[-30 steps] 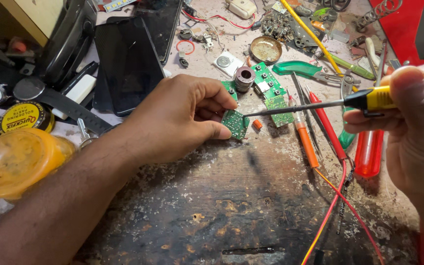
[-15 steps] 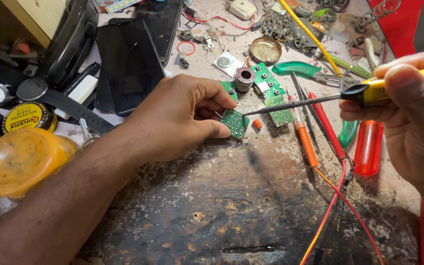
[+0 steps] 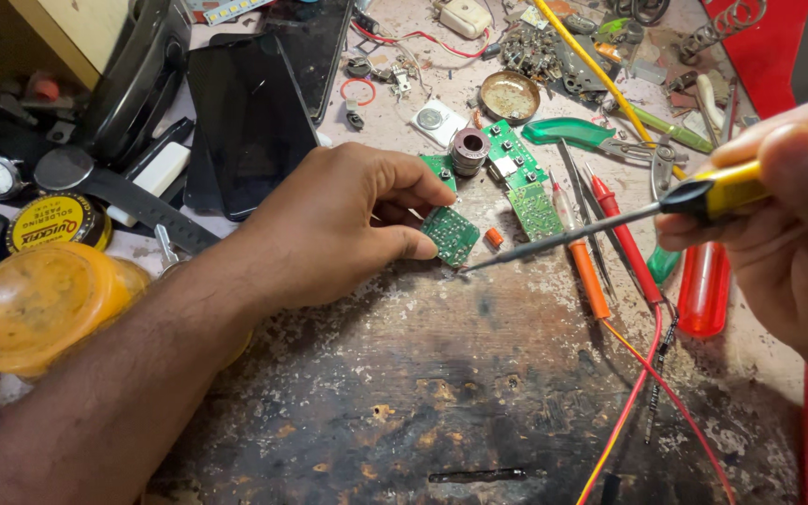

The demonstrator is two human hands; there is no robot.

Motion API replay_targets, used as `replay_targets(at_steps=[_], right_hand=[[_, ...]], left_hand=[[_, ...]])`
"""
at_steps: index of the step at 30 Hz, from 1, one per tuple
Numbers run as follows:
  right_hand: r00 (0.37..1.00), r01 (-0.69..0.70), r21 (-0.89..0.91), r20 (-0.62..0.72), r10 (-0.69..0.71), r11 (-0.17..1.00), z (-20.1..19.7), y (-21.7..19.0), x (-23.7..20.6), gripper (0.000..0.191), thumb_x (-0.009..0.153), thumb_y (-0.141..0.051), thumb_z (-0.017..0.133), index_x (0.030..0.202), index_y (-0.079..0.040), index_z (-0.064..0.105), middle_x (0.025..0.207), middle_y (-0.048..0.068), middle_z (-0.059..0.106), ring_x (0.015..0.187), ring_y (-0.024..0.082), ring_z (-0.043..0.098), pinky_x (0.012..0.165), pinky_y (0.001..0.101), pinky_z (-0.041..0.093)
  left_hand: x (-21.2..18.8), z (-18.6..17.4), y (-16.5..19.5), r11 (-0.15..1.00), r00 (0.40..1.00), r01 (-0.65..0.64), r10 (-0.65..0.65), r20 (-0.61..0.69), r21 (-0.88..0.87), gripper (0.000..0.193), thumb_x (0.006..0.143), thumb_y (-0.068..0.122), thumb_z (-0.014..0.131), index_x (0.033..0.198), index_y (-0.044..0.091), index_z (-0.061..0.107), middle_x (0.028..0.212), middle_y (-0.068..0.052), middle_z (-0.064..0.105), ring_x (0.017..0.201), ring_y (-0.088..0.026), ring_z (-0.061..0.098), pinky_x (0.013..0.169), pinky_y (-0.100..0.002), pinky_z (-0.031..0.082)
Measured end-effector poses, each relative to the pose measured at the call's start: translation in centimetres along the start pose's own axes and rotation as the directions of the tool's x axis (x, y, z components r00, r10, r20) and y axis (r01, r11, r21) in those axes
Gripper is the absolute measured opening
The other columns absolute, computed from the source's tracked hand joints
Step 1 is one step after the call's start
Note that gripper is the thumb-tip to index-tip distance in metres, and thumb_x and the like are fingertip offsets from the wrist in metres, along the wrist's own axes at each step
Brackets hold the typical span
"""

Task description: The person holds small green circuit boards on a cluttered workbench and works on them with a soldering iron, repositioning the boards between touches. Near the end they set the iron aside and use tweezers to pick and position a small blue component on a board.

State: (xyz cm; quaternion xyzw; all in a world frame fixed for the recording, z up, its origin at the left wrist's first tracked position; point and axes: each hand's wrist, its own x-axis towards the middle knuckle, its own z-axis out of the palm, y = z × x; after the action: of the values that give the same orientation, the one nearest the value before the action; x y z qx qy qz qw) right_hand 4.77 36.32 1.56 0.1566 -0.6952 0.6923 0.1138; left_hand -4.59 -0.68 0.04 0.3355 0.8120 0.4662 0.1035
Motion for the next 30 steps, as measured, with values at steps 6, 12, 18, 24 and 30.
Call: replay_targets(at_steps=[6,12,18,24,30], right_hand=[[0.990,0.099,-0.248,-0.076,-0.121,0.964,-0.9,1.1,-1.1,0.033,0.126,-0.031,0.053,0.114,-0.001,0.054,0.094,0.015,0.063,0.082,0.028,0.073,0.076,0.0412,0.066],[0.987,0.093,-0.283,-0.102,-0.127,0.954,-0.3,1.3,-1.2,0.035,0.124,-0.035,0.055,0.114,-0.001,0.052,0.098,0.013,0.062,0.080,0.027,0.072,0.074,0.0402,0.066],[0.985,0.119,-0.305,-0.086,-0.152,0.945,1.4,0.6,-1.1,0.039,0.120,-0.038,0.059,0.111,0.000,0.053,0.093,0.014,0.063,0.076,0.028,0.072,0.070,0.0405,0.066],[0.983,0.096,-0.303,-0.118,-0.138,0.948,1.6,0.7,-1.1,0.039,0.120,-0.037,0.059,0.111,0.000,0.052,0.092,0.014,0.063,0.076,0.028,0.072,0.070,0.0407,0.066],[0.986,0.073,-0.284,-0.124,-0.112,0.956,0.2,1.3,-1.2,0.038,0.123,-0.037,0.056,0.112,0.000,0.054,0.091,0.016,0.066,0.076,0.027,0.072,0.070,0.0391,0.065]], left_hand=[[-0.2,0.0,0.3,0.999,0.999,-0.033,0.032,0.020,0.017,0.042,0.085,0.012,0.076,0.126,0.010,0.071,0.104,-0.006,0.080,0.093,-0.012,0.077,0.082,-0.029,0.061],[-0.6,0.1,0.6,0.997,0.995,0.036,-0.042,0.085,0.074,0.044,0.091,0.014,0.065,0.135,0.014,0.066,0.109,-0.010,0.076,0.093,-0.017,0.072,0.083,-0.033,0.057],[-0.8,0.5,0.5,0.979,0.984,-0.175,0.176,0.002,0.101,0.043,0.094,0.012,0.062,0.136,0.007,0.063,0.118,-0.014,0.072,0.102,-0.022,0.070,0.088,-0.034,0.053],[-1.1,0.7,1.5,0.995,0.997,0.070,-0.072,0.022,0.074,0.040,0.088,0.020,0.066,0.126,0.007,0.067,0.101,-0.010,0.078,0.086,-0.019,0.074,0.079,-0.035,0.059],[-1.1,1.8,2.2,0.982,1.000,0.013,-0.011,-0.014,0.188,0.062,0.075,0.033,0.084,0.129,0.007,0.066,0.111,-0.010,0.074,0.088,-0.018,0.074,0.081,-0.036,0.060]])
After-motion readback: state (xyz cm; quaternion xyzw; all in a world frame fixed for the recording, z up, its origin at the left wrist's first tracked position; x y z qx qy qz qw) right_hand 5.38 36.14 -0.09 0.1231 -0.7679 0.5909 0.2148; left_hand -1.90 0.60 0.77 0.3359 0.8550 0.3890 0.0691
